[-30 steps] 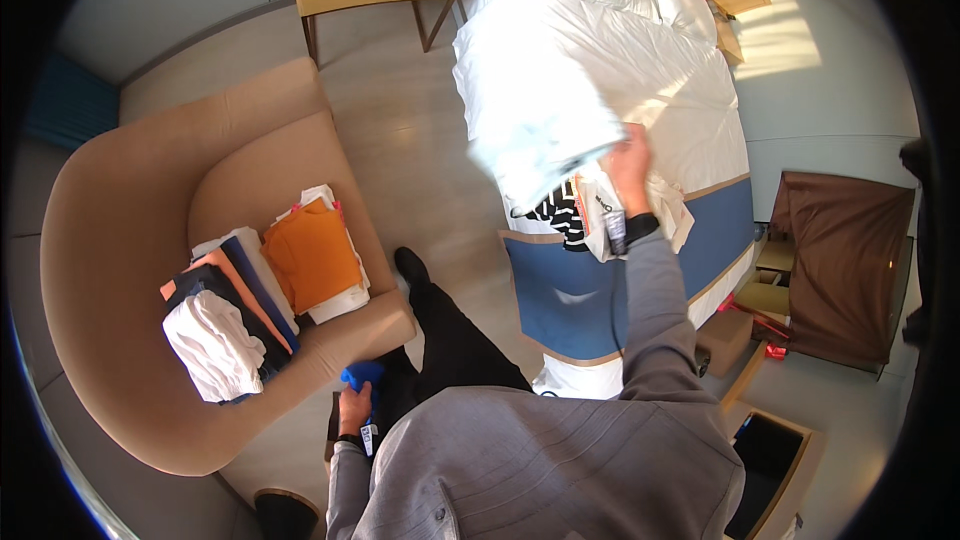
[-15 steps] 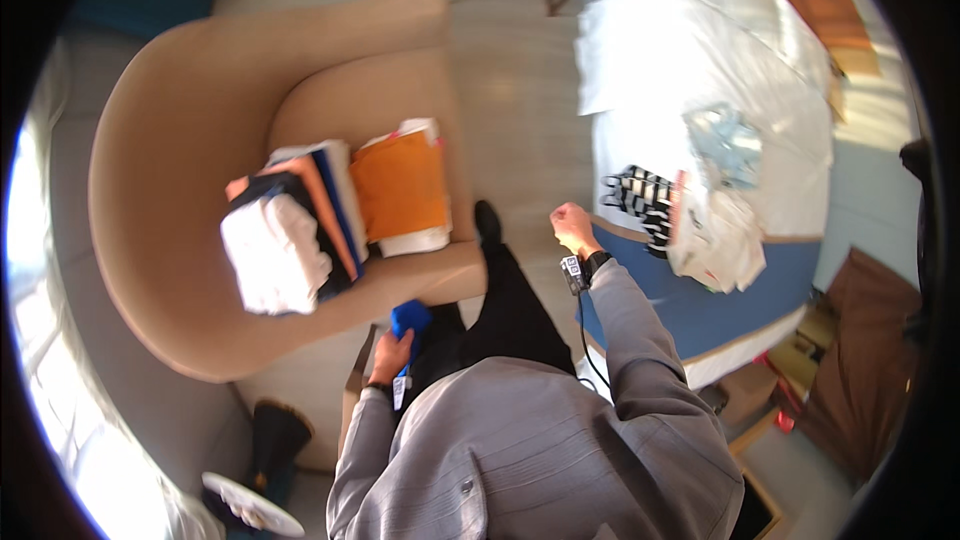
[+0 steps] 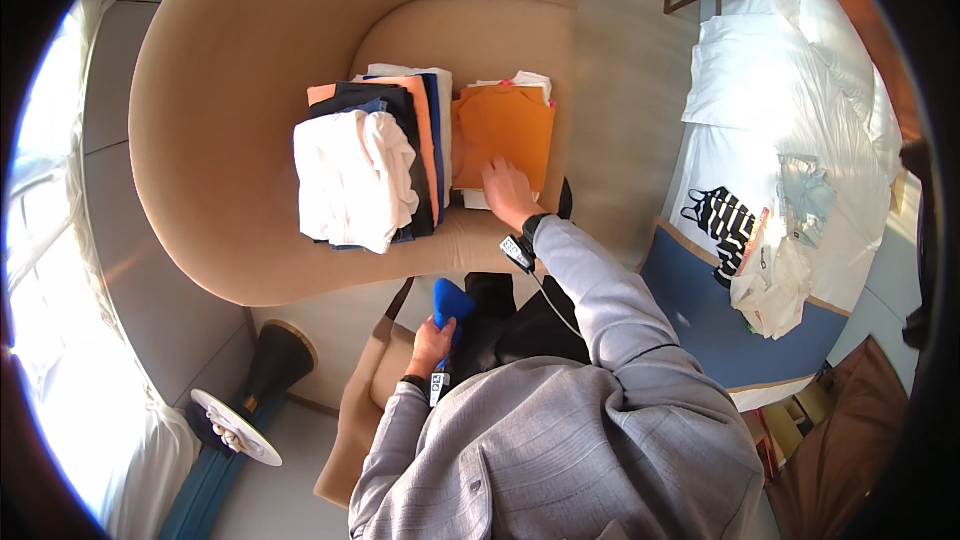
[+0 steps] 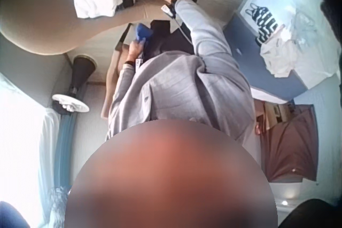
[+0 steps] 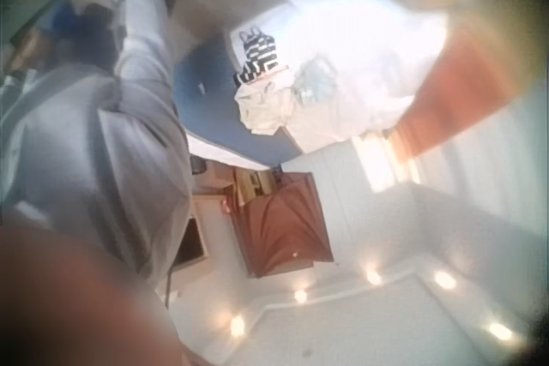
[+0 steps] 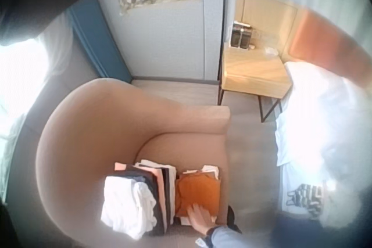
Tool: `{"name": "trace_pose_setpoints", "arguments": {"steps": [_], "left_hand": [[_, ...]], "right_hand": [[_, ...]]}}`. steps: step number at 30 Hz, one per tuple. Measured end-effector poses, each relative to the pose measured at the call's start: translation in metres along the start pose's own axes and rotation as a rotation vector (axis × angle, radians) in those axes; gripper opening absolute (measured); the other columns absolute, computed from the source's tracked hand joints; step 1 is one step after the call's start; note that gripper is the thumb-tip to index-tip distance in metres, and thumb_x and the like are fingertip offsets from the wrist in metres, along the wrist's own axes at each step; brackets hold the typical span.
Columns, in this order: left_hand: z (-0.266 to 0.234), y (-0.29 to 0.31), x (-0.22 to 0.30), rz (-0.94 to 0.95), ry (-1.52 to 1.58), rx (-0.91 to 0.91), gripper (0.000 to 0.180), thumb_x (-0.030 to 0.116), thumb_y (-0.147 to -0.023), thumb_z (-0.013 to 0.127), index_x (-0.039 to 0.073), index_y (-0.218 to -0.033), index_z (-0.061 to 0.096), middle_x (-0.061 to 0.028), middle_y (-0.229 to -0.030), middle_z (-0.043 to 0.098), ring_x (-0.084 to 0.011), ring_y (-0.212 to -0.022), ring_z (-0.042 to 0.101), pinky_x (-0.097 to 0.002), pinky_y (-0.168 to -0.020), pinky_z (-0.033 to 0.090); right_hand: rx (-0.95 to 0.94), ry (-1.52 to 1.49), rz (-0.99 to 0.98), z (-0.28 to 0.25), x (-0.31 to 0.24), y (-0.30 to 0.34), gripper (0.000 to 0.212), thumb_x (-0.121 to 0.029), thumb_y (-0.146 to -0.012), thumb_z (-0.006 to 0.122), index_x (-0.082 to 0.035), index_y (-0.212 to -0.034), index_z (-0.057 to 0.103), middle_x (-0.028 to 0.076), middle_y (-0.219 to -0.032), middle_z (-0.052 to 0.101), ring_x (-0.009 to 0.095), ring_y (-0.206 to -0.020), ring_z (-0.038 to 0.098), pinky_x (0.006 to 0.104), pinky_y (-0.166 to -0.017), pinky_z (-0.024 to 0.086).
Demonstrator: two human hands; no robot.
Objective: The person wipes a beige upholstered chair with a blue cloth, cleaning the seat, backrest, and armrests. Then the person picks up folded clothes from the chair and places them onto a nearby bed.
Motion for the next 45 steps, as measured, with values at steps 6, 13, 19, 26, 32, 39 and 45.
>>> {"name": "trace_pose_setpoints", "arguments": {"steps": [6, 13, 19, 26, 32, 39, 45], "left_hand": [[-0.002, 0.010, -0.018, -0.046, 0.050, 0.009, 0.045, 0.043, -0.098, 0.064, -0.001, -0.106, 0.070, -0.0282, -0.093, 0.073, -0.0463, -0.094, 0.071, -0.0500, -0.081, 0.055], [0.000, 0.000, -0.024, 0.037, 0.007, 0.006, 0.045, 0.043, -0.097, 0.064, -0.002, -0.102, 0.069, -0.0292, -0.094, 0.072, -0.0487, -0.095, 0.069, -0.0525, -0.082, 0.054], [0.002, -0.026, -0.003, 0.080, -0.062, -0.019, 0.047, 0.045, -0.096, 0.065, 0.000, -0.108, 0.070, -0.0300, -0.100, 0.072, -0.0495, -0.102, 0.068, -0.0537, -0.086, 0.054], [0.005, -0.054, 0.035, 0.184, -0.214, -0.049, 0.048, 0.048, -0.095, 0.065, 0.001, -0.107, 0.070, -0.0310, -0.099, 0.072, -0.0514, -0.100, 0.067, -0.0567, -0.085, 0.053], [0.007, -0.070, 0.070, 0.337, -0.361, -0.041, 0.049, 0.046, -0.095, 0.068, -0.002, -0.105, 0.071, -0.0310, -0.098, 0.073, -0.0489, -0.097, 0.070, -0.0550, -0.083, 0.054], [0.022, -0.091, 0.102, 0.384, -0.348, -0.114, 0.050, 0.041, -0.093, 0.069, -0.008, -0.105, 0.071, -0.0312, -0.099, 0.074, -0.0489, -0.099, 0.071, -0.0524, -0.083, 0.055], [0.034, -0.105, 0.092, 0.381, -0.393, -0.115, 0.052, 0.043, -0.094, 0.068, -0.008, -0.101, 0.070, -0.0307, -0.094, 0.072, -0.0472, -0.092, 0.071, -0.0542, -0.078, 0.053]], "right_hand": [[-0.179, 0.225, -0.152, 0.026, -0.008, -0.038, 0.019, -0.016, -0.094, 0.058, -0.010, -0.107, 0.070, 0.015, -0.110, 0.065, 0.034, -0.099, 0.068, 0.0460, -0.079, 0.053], [-0.170, 0.137, -0.060, -0.014, -0.001, -0.020, 0.010, -0.010, -0.092, 0.057, -0.006, -0.095, 0.066, 0.015, -0.107, 0.065, 0.036, -0.099, 0.066, 0.0447, -0.079, 0.051], [0.222, -0.027, -0.191, -0.146, -0.012, 0.043, 0.010, -0.007, -0.089, 0.068, -0.003, -0.093, 0.059, 0.016, -0.109, 0.063, 0.040, -0.122, 0.058, 0.0497, -0.100, 0.049], [0.303, -0.345, -0.205, -0.273, -0.022, 0.121, 0.025, -0.005, -0.090, 0.074, -0.002, -0.104, 0.053, 0.019, -0.108, 0.062, 0.045, -0.121, 0.060, 0.0555, -0.109, 0.046], [0.436, -0.825, 0.234, -0.286, 0.015, 0.171, 0.015, -0.012, -0.105, 0.062, -0.003, -0.111, 0.051, 0.008, -0.092, 0.060, 0.012, -0.081, 0.058, 0.0297, -0.069, 0.048], [0.860, -0.773, 0.575, -0.341, 0.115, 0.310, 0.008, -0.010, -0.108, 0.055, -0.005, -0.113, 0.052, 0.003, -0.092, 0.061, 0.008, -0.077, 0.062, 0.0266, -0.066, 0.058], [1.471, 0.323, 0.942, -0.463, 0.166, 0.483, 0.028, -0.021, -0.100, 0.073, -0.003, -0.090, 0.054, 0.005, -0.083, 0.053, 0.017, -0.073, 0.054, 0.0329, -0.068, 0.047]]}}
Point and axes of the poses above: each hand's wrist, its own y-axis away from the middle knuckle, its own z-axis out of the palm, x = y × z, the point moved 5 cm from there along -y, towards the middle knuckle
